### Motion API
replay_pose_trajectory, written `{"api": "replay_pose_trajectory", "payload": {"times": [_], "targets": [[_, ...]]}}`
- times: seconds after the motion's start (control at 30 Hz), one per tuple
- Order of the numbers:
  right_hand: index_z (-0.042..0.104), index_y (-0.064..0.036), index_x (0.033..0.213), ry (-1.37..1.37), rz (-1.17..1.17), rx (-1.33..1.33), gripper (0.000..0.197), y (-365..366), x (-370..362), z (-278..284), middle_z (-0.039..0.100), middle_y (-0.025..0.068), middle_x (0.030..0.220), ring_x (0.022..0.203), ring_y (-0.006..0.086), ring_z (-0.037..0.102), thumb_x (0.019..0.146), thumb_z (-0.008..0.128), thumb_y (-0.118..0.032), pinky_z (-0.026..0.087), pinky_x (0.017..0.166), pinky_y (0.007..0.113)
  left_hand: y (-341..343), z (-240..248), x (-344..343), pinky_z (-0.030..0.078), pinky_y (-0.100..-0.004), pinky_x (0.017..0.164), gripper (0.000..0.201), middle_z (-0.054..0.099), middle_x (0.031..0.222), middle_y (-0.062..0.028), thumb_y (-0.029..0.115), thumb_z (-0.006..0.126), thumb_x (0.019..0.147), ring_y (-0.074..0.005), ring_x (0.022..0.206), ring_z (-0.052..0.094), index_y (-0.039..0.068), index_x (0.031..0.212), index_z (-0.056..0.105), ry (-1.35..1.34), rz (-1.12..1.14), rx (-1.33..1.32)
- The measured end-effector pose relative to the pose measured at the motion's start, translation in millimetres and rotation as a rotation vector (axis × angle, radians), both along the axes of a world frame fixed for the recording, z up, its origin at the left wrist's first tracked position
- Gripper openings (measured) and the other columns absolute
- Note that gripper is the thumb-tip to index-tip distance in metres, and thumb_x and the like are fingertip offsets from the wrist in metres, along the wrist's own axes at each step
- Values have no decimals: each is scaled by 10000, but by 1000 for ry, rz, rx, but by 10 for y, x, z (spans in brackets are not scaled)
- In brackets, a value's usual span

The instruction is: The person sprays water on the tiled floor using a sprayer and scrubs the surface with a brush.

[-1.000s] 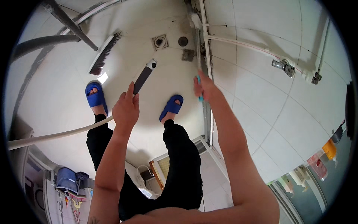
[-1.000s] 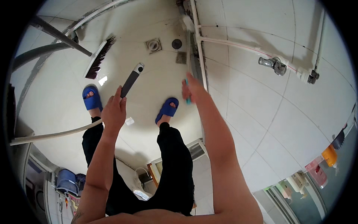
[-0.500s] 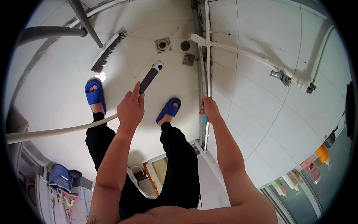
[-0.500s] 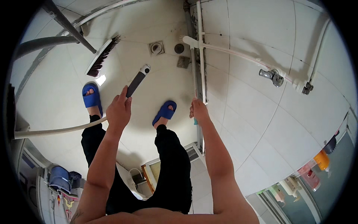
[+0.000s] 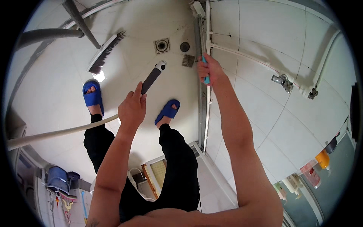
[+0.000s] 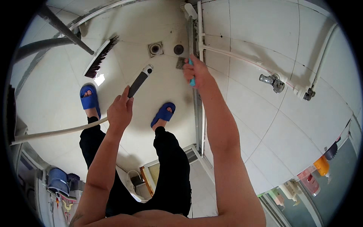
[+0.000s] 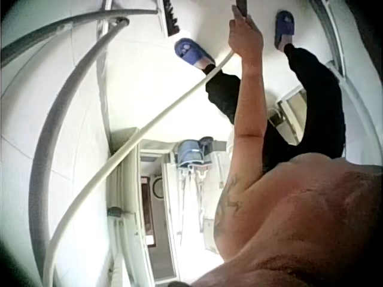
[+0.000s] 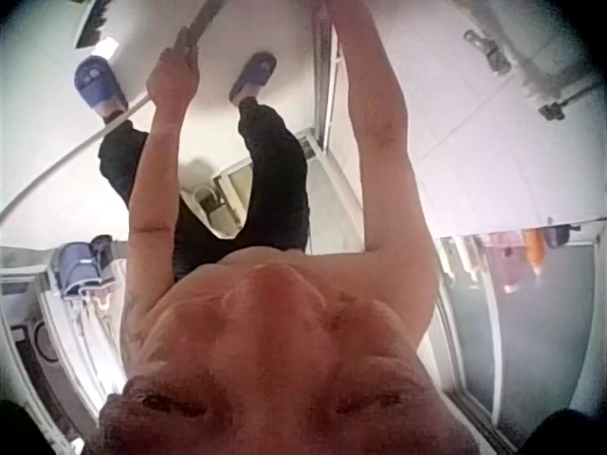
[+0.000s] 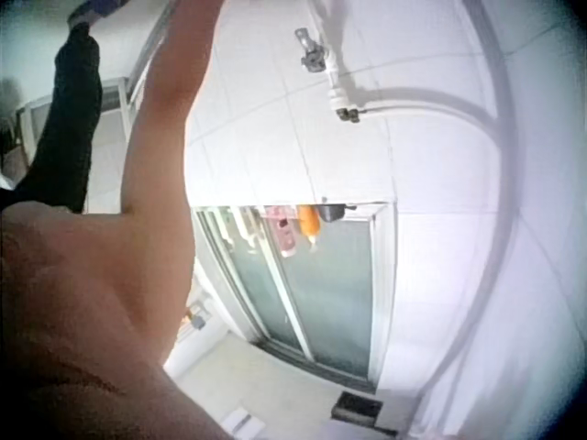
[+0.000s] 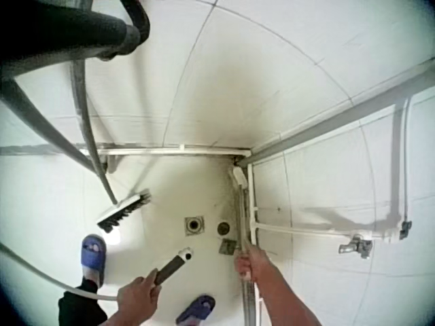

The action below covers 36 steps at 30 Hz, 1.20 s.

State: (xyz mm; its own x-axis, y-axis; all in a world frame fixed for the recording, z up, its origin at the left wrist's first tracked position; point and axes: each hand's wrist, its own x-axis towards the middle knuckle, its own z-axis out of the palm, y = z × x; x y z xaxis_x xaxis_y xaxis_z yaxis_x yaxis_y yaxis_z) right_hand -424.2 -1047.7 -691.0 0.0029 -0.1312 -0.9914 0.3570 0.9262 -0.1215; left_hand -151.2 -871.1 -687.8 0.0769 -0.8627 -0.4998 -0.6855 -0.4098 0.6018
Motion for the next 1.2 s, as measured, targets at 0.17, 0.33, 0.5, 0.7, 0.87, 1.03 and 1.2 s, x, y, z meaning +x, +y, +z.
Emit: {"api": "replay_pose_trajectory", "payload": {"times": [0.17,0.33,0.5,0.7,0.87,1.03,1.2], "targets": [[508,-151,819,-12,-73,73,324,1057,-117,61,328,-39,494,360,85,263,927,475,-455,203,334,257,35,15,101,488,-400,541,415,586,763,-91,239,544,888,-291,643,611,139,1286,485,-11,13,-9],[480,-137,777,55,51,54,364,551,-9,167,320,-44,503,365,88,236,936,451,-464,203,339,246,-28,32,96,488,-396,543,414,585,761,-83,242,539,892,-284,648,612,146,1290,483,-26,30,-33],[475,-130,782,-57,12,20,370,214,111,-45,312,-43,505,379,88,253,936,451,-466,228,341,251,10,-1,16,486,-419,575,405,596,782,-111,229,536,895,-310,673,608,135,1285,479,12,12,13],[478,-118,794,311,163,145,333,1505,-11,152,364,6,504,339,144,290,933,445,-419,261,338,315,21,11,135,481,-424,566,408,591,770,-107,226,534,896,-315,660,604,126,1286,476,25,73,6],[479,-53,841,769,820,-229,277,2192,-509,-200,451,57,563,399,159,432,918,467,-318,360,389,359,18,-22,78,468,-406,514,418,572,736,-88,229,540,888,-281,600,593,133,1290,479,-6,64,-11],[493,-33,876,437,673,-68,211,1885,103,-68,516,92,625,450,151,505,885,512,-244,372,396,307,90,-73,162,469,-405,516,421,574,741,-93,226,544,885,-286,603,594,125,1289,479,-33,84,-16],[485,-43,814,468,607,-234,245,1244,324,-232,498,66,582,416,154,473,887,520,-275,363,387,323,38,-34,148,472,-407,524,421,574,745,-99,221,549,883,-289,611,597,125,1287,480,-30,99,3]]}}
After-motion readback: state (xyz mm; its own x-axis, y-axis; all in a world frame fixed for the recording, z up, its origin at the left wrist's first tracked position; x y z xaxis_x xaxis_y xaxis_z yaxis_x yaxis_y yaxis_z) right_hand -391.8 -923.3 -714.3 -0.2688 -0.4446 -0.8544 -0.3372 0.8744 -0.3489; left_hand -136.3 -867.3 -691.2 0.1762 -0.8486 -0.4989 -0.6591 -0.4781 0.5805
